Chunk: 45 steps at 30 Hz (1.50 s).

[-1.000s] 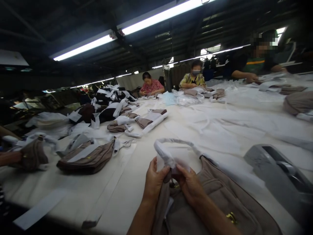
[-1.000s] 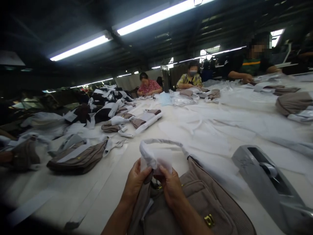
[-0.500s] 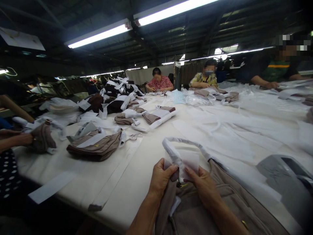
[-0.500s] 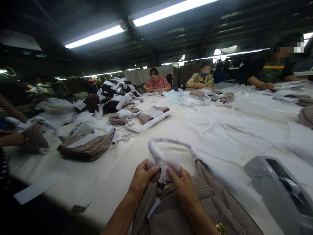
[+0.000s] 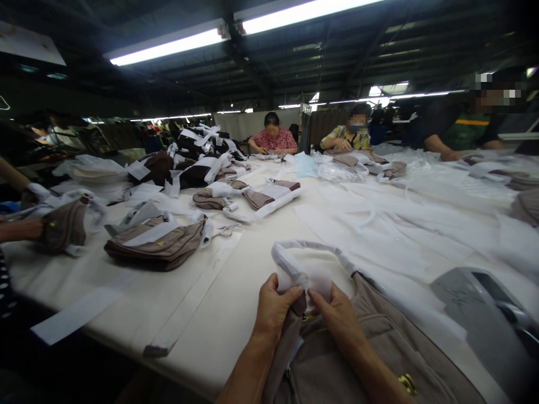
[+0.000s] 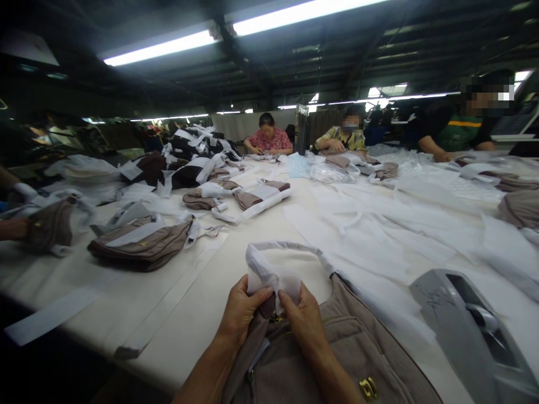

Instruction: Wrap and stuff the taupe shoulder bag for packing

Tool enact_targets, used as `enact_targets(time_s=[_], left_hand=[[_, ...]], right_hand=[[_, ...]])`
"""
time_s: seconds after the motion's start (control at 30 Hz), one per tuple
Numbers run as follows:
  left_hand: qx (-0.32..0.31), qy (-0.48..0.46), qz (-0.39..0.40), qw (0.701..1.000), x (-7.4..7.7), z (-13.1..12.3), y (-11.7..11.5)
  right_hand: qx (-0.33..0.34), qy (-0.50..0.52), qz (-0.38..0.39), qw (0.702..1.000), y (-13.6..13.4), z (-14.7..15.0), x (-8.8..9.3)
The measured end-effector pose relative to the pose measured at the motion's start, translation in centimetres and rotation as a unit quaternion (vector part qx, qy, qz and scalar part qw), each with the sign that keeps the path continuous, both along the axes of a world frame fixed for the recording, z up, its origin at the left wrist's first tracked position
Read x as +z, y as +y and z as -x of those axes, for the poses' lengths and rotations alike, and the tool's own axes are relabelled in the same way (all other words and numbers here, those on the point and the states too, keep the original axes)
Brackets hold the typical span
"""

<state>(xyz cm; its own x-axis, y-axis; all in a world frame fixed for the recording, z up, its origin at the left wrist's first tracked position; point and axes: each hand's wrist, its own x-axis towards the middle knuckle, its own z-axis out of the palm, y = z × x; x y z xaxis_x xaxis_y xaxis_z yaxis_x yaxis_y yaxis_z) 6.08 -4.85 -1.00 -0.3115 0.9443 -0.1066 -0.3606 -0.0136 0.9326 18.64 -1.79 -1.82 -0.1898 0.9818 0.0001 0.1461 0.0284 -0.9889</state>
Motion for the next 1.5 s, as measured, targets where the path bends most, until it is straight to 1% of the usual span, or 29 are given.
enact_targets(time_s=[0.1, 0.13, 0.17, 0.23, 0.3, 0.33, 0.37, 0.4, 0.43, 0.47, 0.53, 0.57, 0.6, 0.63, 0.67, 0.77, 0.8, 0.93, 1.0, 1.03, 1.07, 1.1, 1.17, 1.2, 1.27, 1.33, 1.4, 1.5], left_hand=[[0.004, -0.026, 0.004, 1.000, -0.3, 0.1, 0.1], [0.001, -0.036, 0.010, 0.999, -0.4, 0.3, 0.1], [-0.003, -0.048, 0.017, 0.999, -0.5, 0.5, 0.1], [-0.015, -0.067, 0.031, 0.997, -0.6, 1.0, 0.1], [-0.034, -0.068, 0.039, 0.996, -0.6, 1.5, 0.0], [-0.048, -0.063, 0.039, 0.996, -0.6, 1.6, -0.1], [-0.065, -0.053, 0.038, 0.996, -0.4, 1.7, -0.1], [-0.082, -0.041, 0.037, 0.995, -0.3, 1.7, -0.2], [-0.102, -0.029, 0.036, 0.994, -0.1, 1.6, -0.2], [-0.121, -0.018, 0.034, 0.992, 0.1, 1.5, -0.2], [-0.149, 0.001, 0.035, 0.988, 0.5, 1.3, -0.3], [-0.156, 0.008, 0.037, 0.987, 0.7, 1.4, -0.3], [-0.156, 0.012, 0.038, 0.987, 0.7, 1.4, -0.3], [-0.146, 0.010, 0.040, 0.988, 0.7, 1.6, -0.4], [-0.127, 0.003, 0.043, 0.991, 0.6, 1.7, -0.4], [-0.055, -0.031, 0.049, 0.997, -0.1, 2.2, -0.3], [-0.041, -0.038, 0.051, 0.997, -0.4, 2.2, -0.2], [-0.040, -0.074, 0.054, 0.995, -1.8, 2.1, 0.3], [-0.035, -0.110, 0.051, 0.992, -2.3, 2.2, 0.5], [-0.033, -0.125, 0.049, 0.990, -2.5, 2.3, 0.6], [-0.035, -0.136, 0.049, 0.989, -2.6, 2.4, 0.6], [-0.040, -0.143, 0.051, 0.988, -2.6, 2.4, 0.7], [-0.051, -0.145, 0.054, 0.987, -2.6, 2.4, 0.8], [-0.052, -0.141, 0.054, 0.987, -2.5, 2.4, 0.8], [-0.045, -0.125, 0.051, 0.990, -2.2, 2.2, 0.8], [-0.035, -0.091, 0.050, 0.994, -1.8, 2.0, 0.7], [-0.037, -0.043, 0.051, 0.997, -1.5, 1.7, 0.6], [-0.056, 0.047, 0.035, 0.997, -1.2, 1.2, 0.5]], right_hand=[[0.012, -0.033, -0.036, 0.999, 0.0, 0.2, 0.0], [0.027, -0.044, -0.050, 0.997, -0.1, 0.0, 0.2], [0.057, -0.056, -0.068, 0.994, -0.1, -0.4, 0.7], [0.162, -0.103, -0.104, 0.976, 0.1, -1.6, 2.5], [0.241, -0.179, -0.157, 0.941, 1.3, -3.0, 5.0], [0.244, -0.221, -0.196, 0.924, 2.4, -3.4, 6.3], [0.220, -0.258, -0.256, 0.905, 3.7, -3.5, 7.6], [0.209, -0.290, -0.329, 0.874, 5.1, -3.2, 8.6], [0.232, -0.327, -0.394, 0.827, 6.6, -2.6, 9.4], [0.267, -0.365, -0.445, 0.773, 8.0, -1.6, 9.9], [0.353, -0.415, -0.507, 0.669, 10.3, 0.7, 10.0], [0.380, -0.428, -0.523, 0.632, 11.1, 1.7, 9.7], [0.393, -0.435, -0.534, 0.609, 11.8, 2.6, 9.3], [0.391, -0.441, -0.541, 0.601, 12.2, 3.2, 8.7], [0.374, -0.447, -0.544, 0.604, 12.5, 3.4, 8.0], [0.291, -0.470, -0.539, 0.636, 13.1, 2.7, 5.5], [0.272, -0.475, -0.535, 0.644, 13.3, 2.3, 4.5], [0.223, -0.482, -0.523, 0.667, 12.8, 0.4, 1.0], [0.179, -0.463, -0.543, 0.677, 12.0, -0.7, 0.0], [0.165, -0.447, -0.563, 0.675, 11.4, -1.3, -0.3], [0.164, -0.432, -0.585, 0.667, 10.7, -2.0, -0.4], [0.179, -0.418, -0.606, 0.653, 10.0, -2.7, -0.5], [0.236, -0.398, -0.633, 0.621, 8.6, -3.8, -0.2], [0.263, -0.388, -0.638, 0.611, 7.9, -4.1, 0.1], [0.298, -0.364, -0.643, 0.605, 6.7, -4.2, 0.9], [0.315, -0.345, -0.645, 0.605, 5.9, -3.8, 2.0], [0.343, -0.341, -0.640, 0.597, 5.6, -3.1, 3.3], [0.414, -0.348, -0.612, 0.576, 6.0, -2.0, 4.8]])
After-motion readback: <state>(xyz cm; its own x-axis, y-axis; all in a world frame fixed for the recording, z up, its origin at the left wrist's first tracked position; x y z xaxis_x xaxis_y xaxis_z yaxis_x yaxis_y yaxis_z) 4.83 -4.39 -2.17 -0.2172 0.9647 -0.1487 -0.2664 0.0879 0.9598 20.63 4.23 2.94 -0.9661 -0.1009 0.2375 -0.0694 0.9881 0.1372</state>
